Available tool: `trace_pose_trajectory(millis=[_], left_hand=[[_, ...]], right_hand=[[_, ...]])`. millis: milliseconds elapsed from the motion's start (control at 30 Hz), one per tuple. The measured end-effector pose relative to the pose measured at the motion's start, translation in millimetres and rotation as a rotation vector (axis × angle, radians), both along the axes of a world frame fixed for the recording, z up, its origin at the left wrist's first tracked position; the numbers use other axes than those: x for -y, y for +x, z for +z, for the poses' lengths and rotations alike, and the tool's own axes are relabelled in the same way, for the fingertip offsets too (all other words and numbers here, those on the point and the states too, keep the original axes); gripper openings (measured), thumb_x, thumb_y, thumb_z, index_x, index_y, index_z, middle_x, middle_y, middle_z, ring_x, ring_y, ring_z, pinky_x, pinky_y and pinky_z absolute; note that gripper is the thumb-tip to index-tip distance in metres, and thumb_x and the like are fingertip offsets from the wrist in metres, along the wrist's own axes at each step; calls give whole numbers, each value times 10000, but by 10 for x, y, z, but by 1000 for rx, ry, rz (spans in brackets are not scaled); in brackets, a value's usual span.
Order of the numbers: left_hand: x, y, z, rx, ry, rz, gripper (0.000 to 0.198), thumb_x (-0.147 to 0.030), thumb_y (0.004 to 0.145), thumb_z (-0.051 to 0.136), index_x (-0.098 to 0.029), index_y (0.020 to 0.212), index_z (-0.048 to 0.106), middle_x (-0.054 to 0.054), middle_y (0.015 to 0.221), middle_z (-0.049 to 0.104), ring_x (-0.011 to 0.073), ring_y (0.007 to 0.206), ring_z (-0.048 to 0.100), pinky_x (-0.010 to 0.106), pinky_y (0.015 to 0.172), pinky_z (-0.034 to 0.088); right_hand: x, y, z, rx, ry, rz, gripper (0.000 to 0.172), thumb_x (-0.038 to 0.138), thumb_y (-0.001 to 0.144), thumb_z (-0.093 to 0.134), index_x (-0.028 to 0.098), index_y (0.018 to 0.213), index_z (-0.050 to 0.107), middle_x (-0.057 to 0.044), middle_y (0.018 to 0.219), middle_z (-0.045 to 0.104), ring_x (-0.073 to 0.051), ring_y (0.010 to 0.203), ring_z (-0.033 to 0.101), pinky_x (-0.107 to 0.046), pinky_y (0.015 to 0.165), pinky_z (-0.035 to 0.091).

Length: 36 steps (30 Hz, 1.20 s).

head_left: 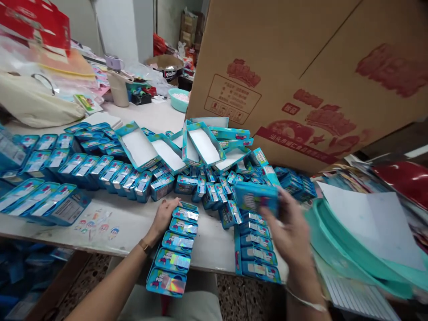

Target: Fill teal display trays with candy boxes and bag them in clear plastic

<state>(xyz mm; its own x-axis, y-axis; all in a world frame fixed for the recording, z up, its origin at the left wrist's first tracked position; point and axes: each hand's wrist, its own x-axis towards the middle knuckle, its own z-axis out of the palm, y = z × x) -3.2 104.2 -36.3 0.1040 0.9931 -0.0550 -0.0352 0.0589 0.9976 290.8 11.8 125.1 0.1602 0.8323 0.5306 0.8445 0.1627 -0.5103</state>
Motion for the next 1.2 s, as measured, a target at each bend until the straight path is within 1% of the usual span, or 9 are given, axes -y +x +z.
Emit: trace_pose_trajectory(millis=[100, 233, 333, 433, 633, 900, 1067, 1133, 1200], left_hand=[[21, -13, 5, 18, 37, 55, 364, -543, 866, 560, -190, 896, 641, 69, 1002, 689, 280, 1050, 613, 358, 907, 460], [22, -19, -99, 23, 36, 147, 556, -530, 866, 585, -192, 1295, 481, 78, 1125, 626, 227, 1001, 621, 328, 865, 479], [6, -26, -129, 29, 48, 102, 618, -523, 892, 551, -189, 1398, 430, 113, 1271, 593, 248, 1138, 589, 361, 970, 447], [-3, -35, -93, -13, 110, -5, 509, -521, 936, 453, -177, 1281, 601, 119, 1327, 609, 277, 1248, 532, 411, 1090, 352], [-13, -10, -50, -172, 125, -44, 486, -517, 955, 362, -201, 1037, 722, 93, 1136, 718, 299, 1129, 597, 482, 1165, 196], [25, 50, 92, -184, 92, 13, 556, -571, 955, 329, -207, 845, 734, 60, 805, 723, 276, 867, 637, 407, 980, 415], [58, 53, 41, -186, 62, 34, 520, -583, 938, 373, -215, 763, 696, 66, 766, 706, 269, 851, 626, 399, 977, 429], [24, 59, -25, -200, 58, 70, 524, -594, 943, 360, -210, 827, 697, 85, 858, 721, 280, 913, 630, 419, 1030, 401], [-31, 64, -95, -127, 52, 107, 527, -611, 931, 396, -200, 1115, 668, 108, 1085, 711, 288, 1044, 626, 430, 1059, 397]], right_hand=[[-388, -729, -153, -15, -123, 341, 514, 306, 957, 529, 245, 1456, 425, -97, 1333, 585, -232, 1185, 575, -381, 997, 485], [-705, -1150, -480, 152, -324, 505, 524, 243, 959, 516, 227, 1472, 408, -101, 1271, 596, -238, 1125, 589, -358, 947, 494], [-790, -1156, -575, 279, -464, 577, 522, 266, 972, 522, 244, 1479, 400, -93, 1245, 599, -237, 1094, 600, -342, 905, 492], [-810, -1114, -539, 353, -502, 614, 527, 311, 1007, 470, 226, 1512, 345, -100, 1219, 600, -229, 1063, 603, -322, 870, 483], [-803, -1071, -499, 413, -512, 638, 535, 315, 1027, 425, 209, 1536, 299, -101, 1128, 605, -215, 962, 601, -298, 802, 470], [-889, -952, -487, 405, -539, 693, 530, 331, 1030, 425, 240, 1537, 299, -99, 1143, 621, -220, 958, 612, -305, 793, 460], [-860, -1083, -516, 500, -579, 660, 547, 353, 1008, 458, 199, 1520, 339, -128, 1139, 632, -247, 947, 636, -327, 774, 475], [-872, -1171, -588, 540, -608, 667, 567, 392, 1006, 440, 196, 1526, 322, -136, 1116, 639, -264, 940, 640, -347, 767, 482], [-889, -1228, -679, 521, -605, 666, 587, 438, 1021, 376, 176, 1538, 285, -158, 1162, 623, -284, 1013, 622, -368, 800, 485]])
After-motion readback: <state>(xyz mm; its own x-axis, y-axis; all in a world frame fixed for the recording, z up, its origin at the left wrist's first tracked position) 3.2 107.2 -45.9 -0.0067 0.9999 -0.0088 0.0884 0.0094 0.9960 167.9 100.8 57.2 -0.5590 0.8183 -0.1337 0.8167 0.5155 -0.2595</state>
